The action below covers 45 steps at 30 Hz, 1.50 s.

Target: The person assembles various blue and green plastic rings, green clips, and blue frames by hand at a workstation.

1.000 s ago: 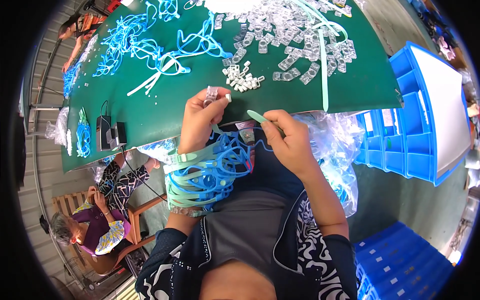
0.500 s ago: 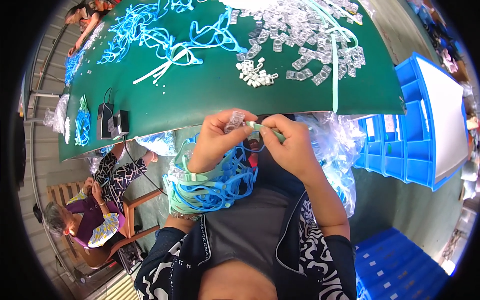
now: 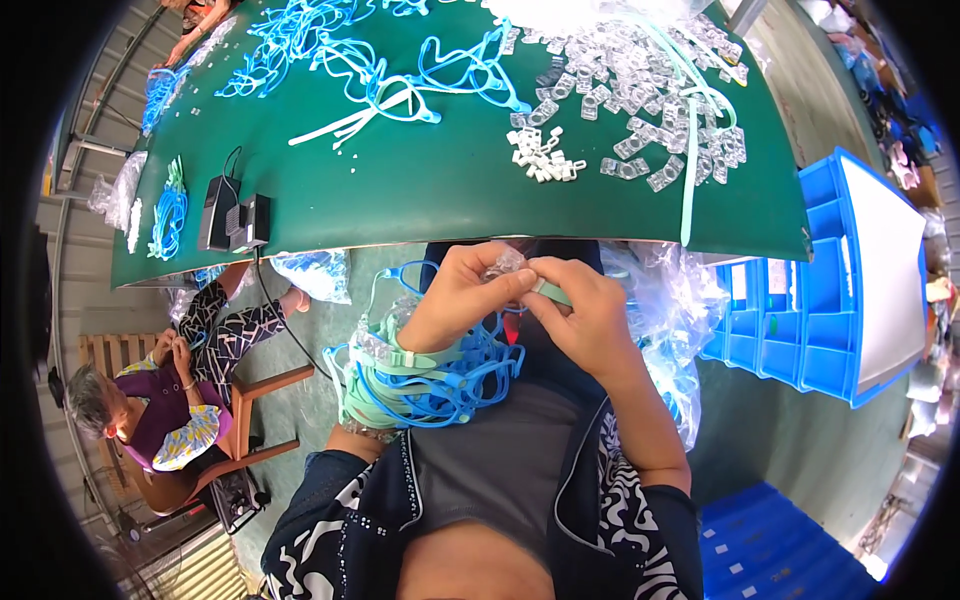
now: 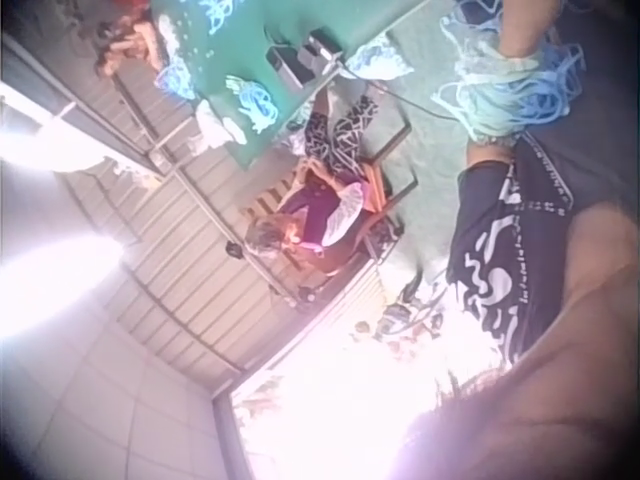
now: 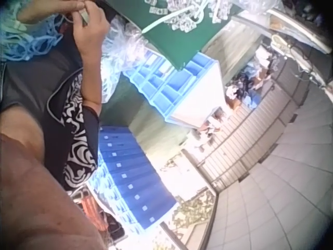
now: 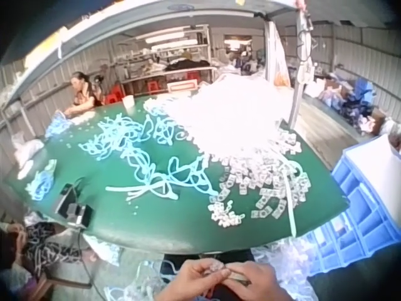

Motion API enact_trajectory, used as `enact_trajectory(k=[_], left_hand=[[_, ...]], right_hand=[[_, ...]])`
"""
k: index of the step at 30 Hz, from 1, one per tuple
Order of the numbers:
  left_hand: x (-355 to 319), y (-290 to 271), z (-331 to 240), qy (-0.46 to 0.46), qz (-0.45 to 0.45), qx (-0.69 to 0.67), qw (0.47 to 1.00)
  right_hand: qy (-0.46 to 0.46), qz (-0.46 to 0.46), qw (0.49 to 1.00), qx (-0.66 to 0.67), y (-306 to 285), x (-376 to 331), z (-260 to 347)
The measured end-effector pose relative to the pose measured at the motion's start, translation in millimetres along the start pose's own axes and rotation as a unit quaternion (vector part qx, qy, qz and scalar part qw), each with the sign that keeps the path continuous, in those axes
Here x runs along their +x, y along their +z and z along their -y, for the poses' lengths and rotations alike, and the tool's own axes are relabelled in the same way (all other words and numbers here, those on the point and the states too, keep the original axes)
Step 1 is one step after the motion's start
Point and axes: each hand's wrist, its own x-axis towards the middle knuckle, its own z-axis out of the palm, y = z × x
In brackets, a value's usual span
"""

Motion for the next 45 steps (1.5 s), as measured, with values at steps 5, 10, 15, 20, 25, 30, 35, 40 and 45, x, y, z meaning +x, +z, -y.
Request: enact_trajectory(k=[5,10,15,20,25,30,35,40,45], left_hand=[[-7,1,0,0.039,-0.050,-0.044,0.997],[-9,-4,-5,0.004,-0.019,-0.099,0.995],[-13,6,-5,-0.002,-0.020,-0.247,0.969],[-15,11,-2,0.029,-0.045,-0.113,0.992],[-18,15,-5,0.026,-0.050,-0.106,0.993],[-18,11,5,0.022,-0.049,-0.101,0.993],[-19,10,7,0.034,-0.039,-0.117,0.992],[-18,12,14,0.032,-0.023,-0.131,0.991],[-19,7,15,0.035,-0.030,-0.067,0.997]], right_hand=[[-0.013,0.010,0.999,-0.046,-10,-7,-1],[0.055,-0.015,0.998,0.034,-12,-20,-15],[0.150,-0.033,0.958,0.241,-15,-22,-14],[0.195,0.005,0.928,0.317,-12,-21,-7],[0.192,0.071,0.921,0.330,-9,-21,-8],[0.199,0.114,0.927,0.296,-7,-22,-8],[0.191,0.104,0.931,0.292,-1,-24,-10],[0.178,0.068,0.939,0.286,4,-24,-5],[0.053,0.057,0.994,0.071,-7,-16,-4]])
